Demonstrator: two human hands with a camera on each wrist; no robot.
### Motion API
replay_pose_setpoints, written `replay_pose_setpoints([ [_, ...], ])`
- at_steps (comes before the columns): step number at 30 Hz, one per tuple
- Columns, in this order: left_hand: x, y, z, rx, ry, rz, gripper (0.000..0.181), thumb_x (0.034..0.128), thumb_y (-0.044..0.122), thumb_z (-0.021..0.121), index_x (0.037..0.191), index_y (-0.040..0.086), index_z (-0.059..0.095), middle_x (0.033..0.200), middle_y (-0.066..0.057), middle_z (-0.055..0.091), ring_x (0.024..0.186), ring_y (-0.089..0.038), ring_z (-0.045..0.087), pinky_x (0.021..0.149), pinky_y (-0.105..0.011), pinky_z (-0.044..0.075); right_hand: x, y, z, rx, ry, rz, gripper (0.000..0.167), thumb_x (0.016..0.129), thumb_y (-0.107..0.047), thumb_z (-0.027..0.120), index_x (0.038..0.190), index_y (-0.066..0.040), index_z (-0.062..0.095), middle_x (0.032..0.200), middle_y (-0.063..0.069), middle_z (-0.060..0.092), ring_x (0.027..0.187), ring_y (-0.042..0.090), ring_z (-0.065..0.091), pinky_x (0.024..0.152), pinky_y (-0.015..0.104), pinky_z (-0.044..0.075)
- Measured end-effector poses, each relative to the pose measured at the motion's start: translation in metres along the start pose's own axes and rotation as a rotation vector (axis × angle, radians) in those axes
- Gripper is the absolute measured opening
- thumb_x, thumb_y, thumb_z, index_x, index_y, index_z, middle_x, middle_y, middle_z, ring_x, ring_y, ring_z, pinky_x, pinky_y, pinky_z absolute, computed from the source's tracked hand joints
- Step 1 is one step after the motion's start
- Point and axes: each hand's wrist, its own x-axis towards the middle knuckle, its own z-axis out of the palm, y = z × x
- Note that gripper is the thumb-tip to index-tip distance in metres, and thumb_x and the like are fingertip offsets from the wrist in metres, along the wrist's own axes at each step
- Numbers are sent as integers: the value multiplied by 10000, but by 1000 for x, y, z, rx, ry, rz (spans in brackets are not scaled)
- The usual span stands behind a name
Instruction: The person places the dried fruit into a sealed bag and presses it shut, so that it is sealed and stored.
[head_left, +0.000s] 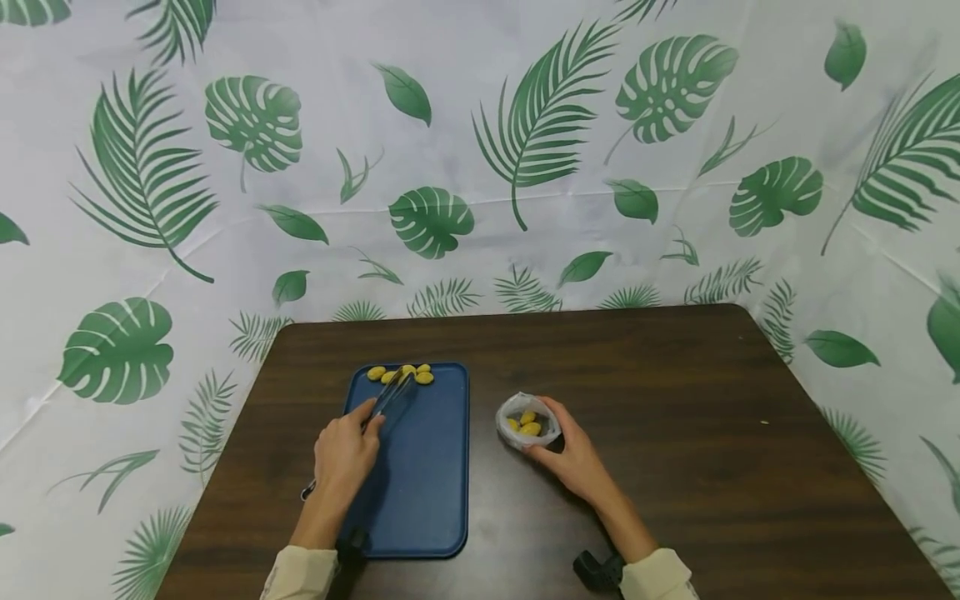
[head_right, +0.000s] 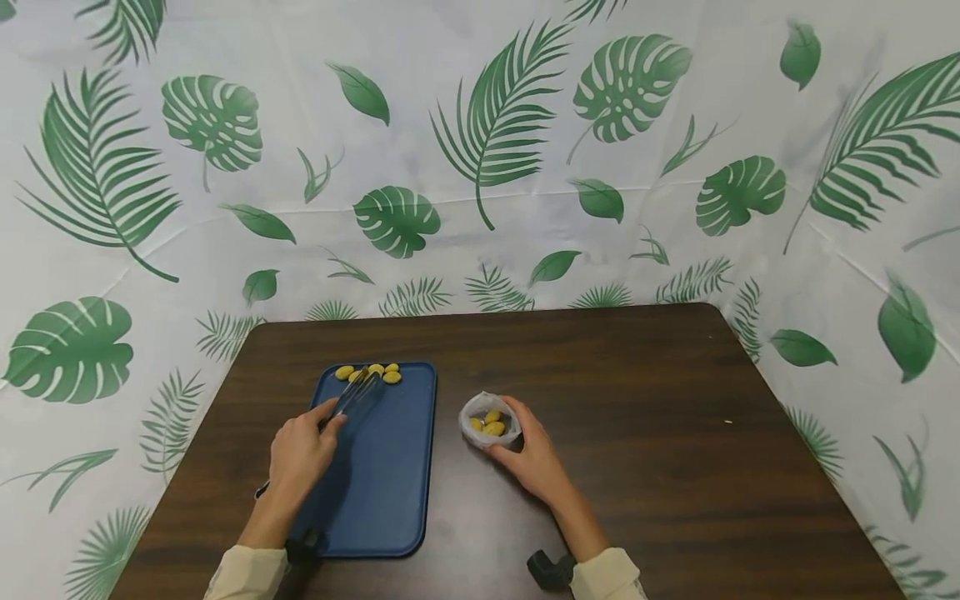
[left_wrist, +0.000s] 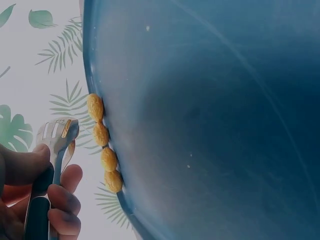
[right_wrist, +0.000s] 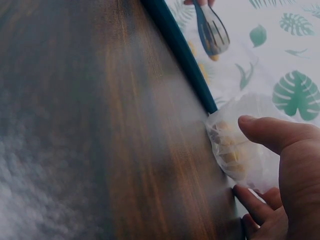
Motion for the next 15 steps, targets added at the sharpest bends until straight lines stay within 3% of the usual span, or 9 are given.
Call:
replay_pose_setpoints([
  [7, -4, 1, 1, -11, 32, 15, 406, 1011, 243, 663, 1371, 56, 669, 1233, -251, 719, 1025, -491, 706, 865, -641, 536, -2, 1, 1, 6, -5, 37, 768, 861, -286, 840, 1522, -304, 447, 1489, 41, 555, 1379, 291, 522, 1117, 600, 389],
  [15, -3, -2, 4, -7, 40, 16, 407, 1015, 241, 658, 1373, 48, 666, 1237, -261, 711, 1022, -495, 705, 852, -636, 540, -1, 4, 1, -2, 4, 20, 778, 856, -264, 844, 1526, -279, 449, 1497, 57, 551, 1394, 301, 509, 1128, 605, 381],
])
